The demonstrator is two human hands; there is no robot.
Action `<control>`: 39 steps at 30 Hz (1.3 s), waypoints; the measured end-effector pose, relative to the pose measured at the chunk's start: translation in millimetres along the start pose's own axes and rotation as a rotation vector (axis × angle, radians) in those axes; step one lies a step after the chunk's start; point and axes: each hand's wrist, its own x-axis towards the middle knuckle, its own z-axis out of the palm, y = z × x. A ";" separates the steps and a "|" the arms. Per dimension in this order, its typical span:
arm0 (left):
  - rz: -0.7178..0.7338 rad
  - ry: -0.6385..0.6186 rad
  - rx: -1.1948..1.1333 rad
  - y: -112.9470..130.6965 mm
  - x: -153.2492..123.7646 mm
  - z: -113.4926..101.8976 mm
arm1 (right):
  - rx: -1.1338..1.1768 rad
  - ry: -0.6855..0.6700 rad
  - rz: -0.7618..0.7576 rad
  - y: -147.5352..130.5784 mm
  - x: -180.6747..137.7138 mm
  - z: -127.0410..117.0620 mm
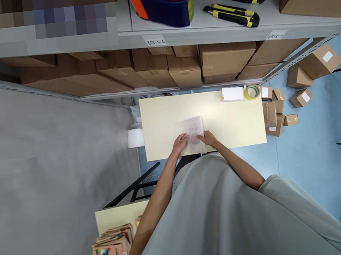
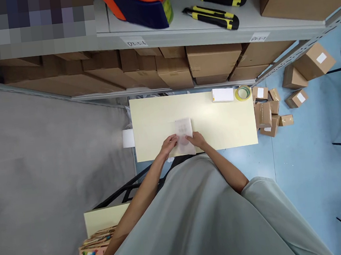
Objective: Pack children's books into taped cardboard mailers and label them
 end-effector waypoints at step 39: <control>0.250 -0.057 0.372 7.9 -12.7 67.7 | -0.244 0.084 0.131 44.0 -39.9 -107.2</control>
